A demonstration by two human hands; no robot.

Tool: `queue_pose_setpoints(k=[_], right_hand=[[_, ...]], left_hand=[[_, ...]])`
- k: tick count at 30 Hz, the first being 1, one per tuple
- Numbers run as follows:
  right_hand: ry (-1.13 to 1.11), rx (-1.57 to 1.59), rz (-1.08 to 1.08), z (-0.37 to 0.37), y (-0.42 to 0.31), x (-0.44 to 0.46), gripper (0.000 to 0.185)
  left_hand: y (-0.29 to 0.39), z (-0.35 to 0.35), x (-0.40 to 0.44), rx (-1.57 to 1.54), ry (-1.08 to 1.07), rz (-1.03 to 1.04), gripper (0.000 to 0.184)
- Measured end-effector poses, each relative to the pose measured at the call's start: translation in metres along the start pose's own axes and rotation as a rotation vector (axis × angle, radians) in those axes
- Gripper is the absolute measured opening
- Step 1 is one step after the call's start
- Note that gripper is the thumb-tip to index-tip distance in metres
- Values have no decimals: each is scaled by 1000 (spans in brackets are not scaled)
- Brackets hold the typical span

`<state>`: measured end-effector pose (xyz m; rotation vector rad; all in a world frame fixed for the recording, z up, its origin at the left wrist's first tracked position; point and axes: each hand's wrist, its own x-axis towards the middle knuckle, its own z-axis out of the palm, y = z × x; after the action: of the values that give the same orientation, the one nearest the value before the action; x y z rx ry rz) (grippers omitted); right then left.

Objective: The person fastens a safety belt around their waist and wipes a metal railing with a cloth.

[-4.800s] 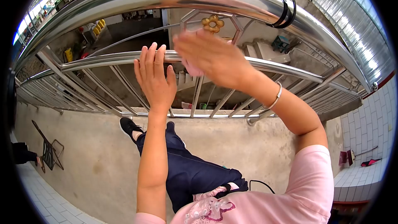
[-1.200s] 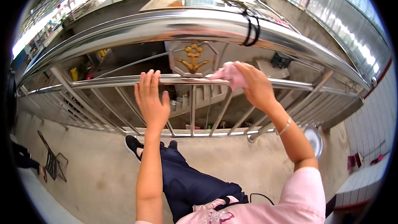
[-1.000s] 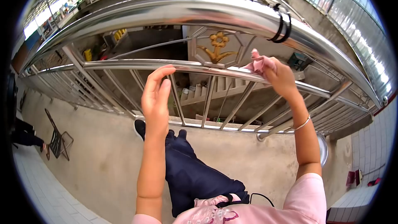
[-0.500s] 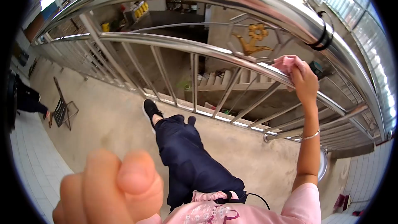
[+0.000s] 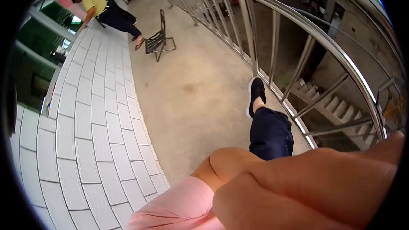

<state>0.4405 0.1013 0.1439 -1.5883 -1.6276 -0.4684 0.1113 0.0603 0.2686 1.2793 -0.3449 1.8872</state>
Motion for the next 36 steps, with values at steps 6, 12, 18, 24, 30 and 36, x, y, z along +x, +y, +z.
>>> queue_pose_setpoints(k=[6,12,18,24,30,36], right_hand=[[67,-33,-33,8,-1,0,21],[142,-44,-94,4,-8,-1,20],[163,-50,-193,-3,-17,3,18],[173,-51,-233,-3,-25,-6,17],[196,-52,-259,-5,-29,-7,17],[201,-58,-287,-5,-31,-7,16]], left_hand=[[-11,4,7,18,-81,48,37],[-16,10,9,-20,-144,98,37],[-16,12,9,-75,-127,161,37],[-14,14,9,-98,-141,190,37],[-13,15,9,-95,-165,216,37],[-14,12,10,-80,-167,219,37]])
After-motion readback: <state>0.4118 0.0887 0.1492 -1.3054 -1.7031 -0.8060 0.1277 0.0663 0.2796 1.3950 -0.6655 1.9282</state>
